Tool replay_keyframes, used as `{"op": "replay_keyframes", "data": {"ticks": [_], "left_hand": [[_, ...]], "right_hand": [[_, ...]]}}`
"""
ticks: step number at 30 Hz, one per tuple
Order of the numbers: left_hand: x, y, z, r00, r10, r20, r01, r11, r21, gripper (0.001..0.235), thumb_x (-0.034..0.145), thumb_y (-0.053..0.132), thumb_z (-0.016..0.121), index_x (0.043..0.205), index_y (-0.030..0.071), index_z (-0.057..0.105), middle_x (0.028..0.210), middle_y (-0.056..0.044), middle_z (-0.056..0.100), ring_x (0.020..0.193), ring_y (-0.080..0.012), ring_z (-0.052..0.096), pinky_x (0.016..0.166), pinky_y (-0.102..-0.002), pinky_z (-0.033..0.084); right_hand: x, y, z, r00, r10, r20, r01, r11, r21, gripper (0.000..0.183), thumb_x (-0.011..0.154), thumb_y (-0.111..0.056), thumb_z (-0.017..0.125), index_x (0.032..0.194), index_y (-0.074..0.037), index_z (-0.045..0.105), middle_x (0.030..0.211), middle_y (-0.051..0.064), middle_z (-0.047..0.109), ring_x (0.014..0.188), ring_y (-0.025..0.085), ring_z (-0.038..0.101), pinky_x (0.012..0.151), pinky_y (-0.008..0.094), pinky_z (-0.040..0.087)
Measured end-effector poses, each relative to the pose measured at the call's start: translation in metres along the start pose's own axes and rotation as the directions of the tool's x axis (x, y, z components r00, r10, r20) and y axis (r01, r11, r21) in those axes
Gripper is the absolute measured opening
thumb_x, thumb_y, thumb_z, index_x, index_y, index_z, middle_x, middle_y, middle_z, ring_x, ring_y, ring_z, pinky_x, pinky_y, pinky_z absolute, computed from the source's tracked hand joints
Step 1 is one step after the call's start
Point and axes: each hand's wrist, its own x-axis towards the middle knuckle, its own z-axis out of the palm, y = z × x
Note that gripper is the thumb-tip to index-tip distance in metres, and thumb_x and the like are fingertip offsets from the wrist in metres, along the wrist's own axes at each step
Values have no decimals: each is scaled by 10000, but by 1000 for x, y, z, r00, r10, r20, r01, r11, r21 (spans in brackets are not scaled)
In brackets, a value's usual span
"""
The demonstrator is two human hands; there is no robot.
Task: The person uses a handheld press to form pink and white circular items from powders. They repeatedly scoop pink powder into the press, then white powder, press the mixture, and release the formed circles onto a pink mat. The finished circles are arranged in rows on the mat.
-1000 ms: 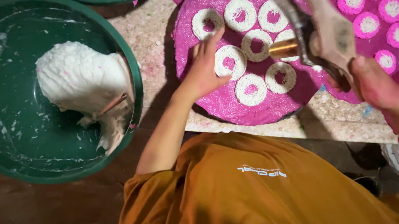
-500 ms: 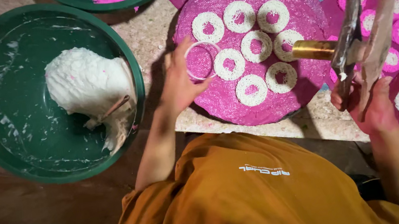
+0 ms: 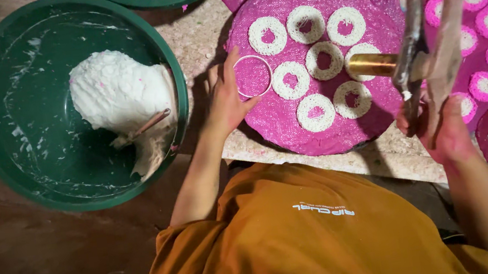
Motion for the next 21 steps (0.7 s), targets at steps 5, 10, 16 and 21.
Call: {"op": "replay_keyframes", "data": {"ticks": [5, 10, 16, 21], "left_hand": [[10, 11, -8, 1000, -8, -3, 8, 1000, 8, 1286, 698, 537, 889, 1625, 75, 128, 1629, -203, 365, 1493, -410, 300, 1228, -550, 233], [47, 34, -8, 998, 1, 70, 70, 54, -996, 921, 965, 601, 662, 1632, 74, 307, 1590, -169, 403, 1497, -302, 356, 1290, -489, 265], [82, 39, -11, 980, -100, -171, -198, -459, -866, 391, 1095, 519, 570, 978, 150, 515, 847, 27, 485, 861, -147, 511, 955, -378, 459], [84, 21, -33, 948, -206, -241, -308, -422, -853, 331, 1051, 441, 527, 851, 199, 423, 762, 64, 362, 733, -110, 397, 830, -348, 418]], "right_hand": [[35, -7, 27, 979, 199, -36, -202, 946, -255, 734, 1026, -693, 269, 1253, -41, 519, 975, 90, 619, 844, 176, 601, 712, 325, 532], [88, -31, 76, 834, 467, 295, -202, 755, -623, 873, 1017, -731, 233, 963, 27, 663, 759, 117, 649, 632, 198, 585, 549, 335, 487], [145, -95, 151, 728, 614, 306, -62, 503, -862, 828, 909, -778, 215, 877, -70, 643, 674, 50, 578, 609, 193, 583, 549, 387, 539], [154, -110, 200, 861, 484, 157, 57, 215, -975, 884, 967, -736, 158, 915, -39, 700, 640, 164, 567, 619, 280, 646, 638, 494, 569]]}}
